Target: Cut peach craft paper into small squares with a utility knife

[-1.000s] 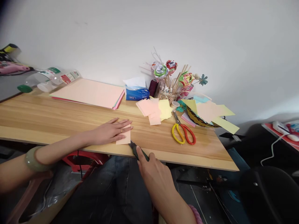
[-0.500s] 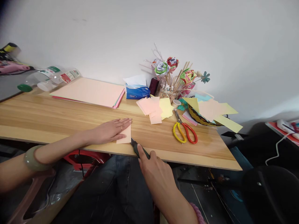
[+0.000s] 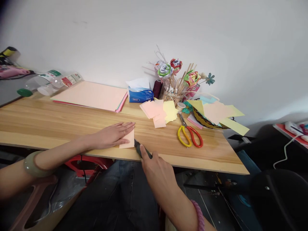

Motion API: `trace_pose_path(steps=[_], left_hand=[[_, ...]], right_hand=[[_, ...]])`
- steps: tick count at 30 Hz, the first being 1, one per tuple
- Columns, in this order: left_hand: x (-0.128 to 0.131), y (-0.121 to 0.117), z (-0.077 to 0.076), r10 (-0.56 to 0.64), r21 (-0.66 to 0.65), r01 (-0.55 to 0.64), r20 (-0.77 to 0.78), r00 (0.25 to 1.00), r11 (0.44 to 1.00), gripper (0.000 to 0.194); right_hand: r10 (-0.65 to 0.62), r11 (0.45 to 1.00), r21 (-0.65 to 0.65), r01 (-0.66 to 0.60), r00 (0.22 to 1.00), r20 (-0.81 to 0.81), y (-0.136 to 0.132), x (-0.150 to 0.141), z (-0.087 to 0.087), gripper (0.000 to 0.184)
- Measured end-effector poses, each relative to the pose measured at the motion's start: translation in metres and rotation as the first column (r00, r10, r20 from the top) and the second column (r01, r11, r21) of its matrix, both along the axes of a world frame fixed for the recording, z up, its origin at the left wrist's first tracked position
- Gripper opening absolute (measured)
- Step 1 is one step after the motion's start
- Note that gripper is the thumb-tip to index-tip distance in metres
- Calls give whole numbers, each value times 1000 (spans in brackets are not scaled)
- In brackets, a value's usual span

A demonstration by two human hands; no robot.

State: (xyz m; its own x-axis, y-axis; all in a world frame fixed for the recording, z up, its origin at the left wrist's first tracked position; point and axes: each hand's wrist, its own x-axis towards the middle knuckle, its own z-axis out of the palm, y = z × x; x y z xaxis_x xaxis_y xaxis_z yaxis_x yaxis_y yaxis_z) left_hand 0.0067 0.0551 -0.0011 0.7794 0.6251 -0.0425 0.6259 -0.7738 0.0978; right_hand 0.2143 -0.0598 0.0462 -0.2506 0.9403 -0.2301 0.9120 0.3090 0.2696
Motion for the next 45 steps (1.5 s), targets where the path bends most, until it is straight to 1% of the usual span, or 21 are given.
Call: trace_pose_path(steps=[4,10,18,25,33,45], left_hand=[[0,0,-1,3,8,-3,-23,1000,1000,67],[0,-2,-2,66,41,-65,-31,997,997,65],[1,-1,-2,85,13,-85,-34,996,996,71],[4,-3,3,112,-17,-114,-87,990,993,72],[2,-2,-1,93,1,-93,-47,994,996,71],[3,-2,0,98,-7,-99,-66,993,995,73]], right_hand=[[-7,1000,9,7,1000,-7,5,-1,0,47],[-4,1000,15,4,1000,-13,9,-2,-1,48],[6,999,35,-6,1000,-4,16,-3,-3,47],[9,999,43,-9,1000,-15,19,-4,-2,48],[14,998,54,-13,1000,-19,23,-6,-3,46],[30,996,83,-26,999,-40,37,-10,-4,47]])
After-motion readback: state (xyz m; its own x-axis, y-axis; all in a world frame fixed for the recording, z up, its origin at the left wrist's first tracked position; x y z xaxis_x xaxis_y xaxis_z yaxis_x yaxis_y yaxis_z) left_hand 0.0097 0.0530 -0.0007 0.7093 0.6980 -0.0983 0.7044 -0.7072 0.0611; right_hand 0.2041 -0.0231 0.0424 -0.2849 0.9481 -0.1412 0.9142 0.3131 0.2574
